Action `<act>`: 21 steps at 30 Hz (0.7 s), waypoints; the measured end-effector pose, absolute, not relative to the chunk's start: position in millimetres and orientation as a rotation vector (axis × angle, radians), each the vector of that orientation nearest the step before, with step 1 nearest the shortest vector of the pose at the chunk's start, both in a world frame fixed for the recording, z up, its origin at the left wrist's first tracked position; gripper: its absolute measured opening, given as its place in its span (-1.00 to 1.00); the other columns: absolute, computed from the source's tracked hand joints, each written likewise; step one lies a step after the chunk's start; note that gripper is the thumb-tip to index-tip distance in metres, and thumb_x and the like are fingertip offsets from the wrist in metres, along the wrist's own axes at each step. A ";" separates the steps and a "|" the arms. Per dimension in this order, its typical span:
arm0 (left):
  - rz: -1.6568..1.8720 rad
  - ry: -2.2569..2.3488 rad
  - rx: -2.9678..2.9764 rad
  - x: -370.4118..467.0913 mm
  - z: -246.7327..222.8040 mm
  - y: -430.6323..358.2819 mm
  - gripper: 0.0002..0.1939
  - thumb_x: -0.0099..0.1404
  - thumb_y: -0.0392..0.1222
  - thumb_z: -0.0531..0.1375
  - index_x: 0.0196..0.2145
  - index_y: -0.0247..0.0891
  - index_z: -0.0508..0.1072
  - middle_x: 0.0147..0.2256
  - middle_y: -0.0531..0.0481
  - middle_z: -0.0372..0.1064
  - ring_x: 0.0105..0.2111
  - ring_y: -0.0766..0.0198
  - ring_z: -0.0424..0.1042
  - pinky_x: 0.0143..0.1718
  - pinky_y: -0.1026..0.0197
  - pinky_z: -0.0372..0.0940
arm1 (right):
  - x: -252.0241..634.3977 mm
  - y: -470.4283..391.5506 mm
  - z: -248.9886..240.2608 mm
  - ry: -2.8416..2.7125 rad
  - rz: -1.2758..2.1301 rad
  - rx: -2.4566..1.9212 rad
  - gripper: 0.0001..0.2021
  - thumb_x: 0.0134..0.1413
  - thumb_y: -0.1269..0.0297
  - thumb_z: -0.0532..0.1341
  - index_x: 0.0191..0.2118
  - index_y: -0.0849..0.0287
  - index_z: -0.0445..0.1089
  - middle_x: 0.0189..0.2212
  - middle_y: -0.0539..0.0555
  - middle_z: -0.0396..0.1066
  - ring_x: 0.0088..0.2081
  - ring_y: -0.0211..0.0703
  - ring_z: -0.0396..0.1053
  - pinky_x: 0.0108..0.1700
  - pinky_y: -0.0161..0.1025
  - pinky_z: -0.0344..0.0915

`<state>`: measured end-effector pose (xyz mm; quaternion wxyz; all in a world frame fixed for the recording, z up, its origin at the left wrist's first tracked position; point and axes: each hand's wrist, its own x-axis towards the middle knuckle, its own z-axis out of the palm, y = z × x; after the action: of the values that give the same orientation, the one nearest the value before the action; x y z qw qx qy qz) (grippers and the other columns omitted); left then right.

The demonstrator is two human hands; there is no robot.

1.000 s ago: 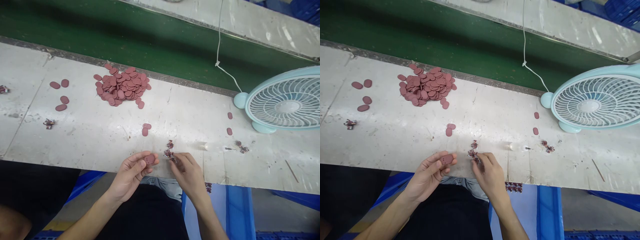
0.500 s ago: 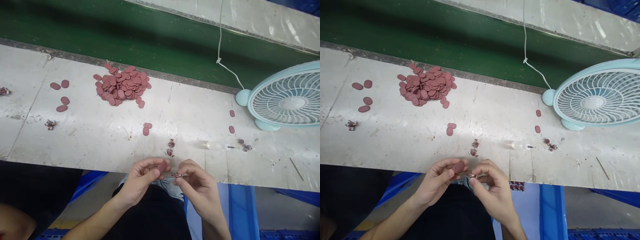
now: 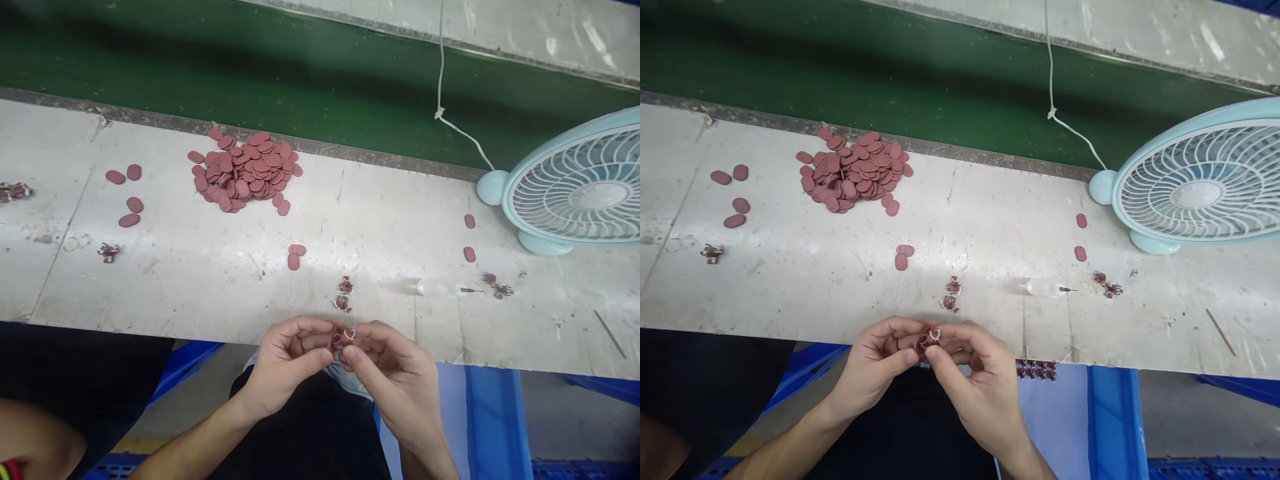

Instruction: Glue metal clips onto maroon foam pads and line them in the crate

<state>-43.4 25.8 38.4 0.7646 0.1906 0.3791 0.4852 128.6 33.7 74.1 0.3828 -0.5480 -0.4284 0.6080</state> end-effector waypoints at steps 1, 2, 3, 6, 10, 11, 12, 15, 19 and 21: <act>1.057 0.826 0.402 -43.2 38.2 25.5 -0.76 0.22 -0.40 0.37 -0.16 -0.20 0.59 -0.09 -0.07 0.63 -0.11 0.17 0.61 -0.07 0.19 0.50 | 128.3 33.8 74.9 -1.099 1.539 -1.402 -0.82 0.12 0.35 0.37 -0.14 0.00 0.54 -0.26 0.01 0.59 -0.31 -0.17 0.55 -0.30 -0.28 0.55; 1.058 0.831 0.388 -42.9 38.1 25.2 -0.77 0.21 -0.40 0.38 -0.18 -0.20 0.59 -0.09 -0.07 0.63 -0.12 0.17 0.61 -0.08 0.20 0.50 | 128.0 33.9 75.7 -1.113 1.531 -1.403 -0.82 0.12 0.36 0.37 -0.14 0.00 0.55 -0.27 0.01 0.58 -0.33 -0.19 0.54 -0.30 -0.28 0.55; 1.057 0.840 0.378 -42.7 38.1 25.1 -0.79 0.20 -0.40 0.39 -0.21 -0.21 0.59 -0.10 -0.07 0.63 -0.14 0.18 0.62 -0.10 0.20 0.50 | 128.0 34.0 76.4 -1.134 1.528 -1.397 -0.81 0.13 0.36 0.37 -0.13 -0.01 0.55 -0.27 0.00 0.57 -0.33 -0.20 0.53 -0.30 -0.29 0.55; 1.049 0.873 0.398 -42.1 38.7 25.1 -0.89 0.18 -0.39 0.40 -0.33 -0.25 0.60 -0.17 -0.07 0.65 -0.22 0.21 0.62 -0.16 0.22 0.49 | 129.4 35.0 77.9 -1.197 1.537 -1.366 -0.77 0.14 0.37 0.36 -0.08 -0.03 0.55 -0.25 0.01 0.54 -0.31 -0.18 0.52 -0.29 -0.27 0.53; 1.054 0.902 0.458 -41.2 39.4 25.1 -0.92 0.19 -0.38 0.39 -0.42 -0.24 0.63 -0.16 -0.07 0.65 -0.24 0.16 0.61 -0.16 0.17 0.49 | 133.0 38.2 76.7 -1.179 1.624 -1.319 -0.78 0.17 0.36 0.34 -0.07 -0.01 0.56 -0.24 0.04 0.52 -0.29 -0.17 0.51 -0.29 -0.26 0.51; 1.056 0.906 0.463 -41.0 39.6 24.9 -0.91 0.19 -0.37 0.39 -0.41 -0.23 0.65 -0.16 -0.08 0.65 -0.21 0.14 0.61 -0.14 0.15 0.49 | 133.8 39.2 76.1 -1.169 1.643 -1.300 -0.79 0.18 0.37 0.34 -0.08 -0.01 0.56 -0.24 0.03 0.52 -0.29 -0.18 0.51 -0.28 -0.27 0.51; 1.054 0.906 0.468 -40.7 39.8 24.6 -0.92 0.19 -0.37 0.39 -0.41 -0.22 0.66 -0.16 -0.08 0.65 -0.19 0.11 0.61 -0.12 0.12 0.49 | 134.4 40.1 75.6 -1.165 1.656 -1.277 -0.79 0.18 0.38 0.34 -0.08 -0.01 0.56 -0.25 0.02 0.52 -0.29 -0.20 0.51 -0.27 -0.27 0.50; 1.056 0.896 0.465 -39.7 40.6 23.8 -0.92 0.20 -0.36 0.38 -0.40 -0.22 0.67 -0.21 -0.08 0.65 -0.20 0.11 0.61 -0.12 0.11 0.50 | 135.3 42.4 75.0 -1.172 1.673 -1.230 -0.78 0.17 0.40 0.34 -0.08 -0.01 0.56 -0.27 -0.01 0.51 -0.29 -0.24 0.50 -0.27 -0.31 0.48; 1.102 0.867 0.460 -36.5 41.2 24.0 -0.91 0.21 -0.35 0.38 -0.40 -0.21 0.67 -0.32 -0.03 0.63 -0.34 0.25 0.58 -0.25 0.22 0.49 | 134.1 43.3 75.2 -1.130 1.686 -1.203 -0.79 0.20 0.41 0.32 -0.09 -0.02 0.55 -0.28 -0.02 0.50 -0.30 -0.27 0.50 -0.26 -0.34 0.49; 1.115 0.856 0.465 -34.6 41.1 24.4 -0.90 0.21 -0.36 0.37 -0.39 -0.20 0.67 -0.33 -0.03 0.62 -0.34 0.26 0.57 -0.24 0.22 0.49 | 133.5 42.8 74.8 -1.111 1.679 -1.194 -0.79 0.20 0.42 0.33 -0.10 -0.02 0.55 -0.28 -0.02 0.50 -0.30 -0.28 0.51 -0.25 -0.34 0.49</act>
<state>-34.6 24.4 41.1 0.7383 0.2118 0.3900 0.5079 133.5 42.8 74.8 0.3897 -0.4697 -0.4370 0.6607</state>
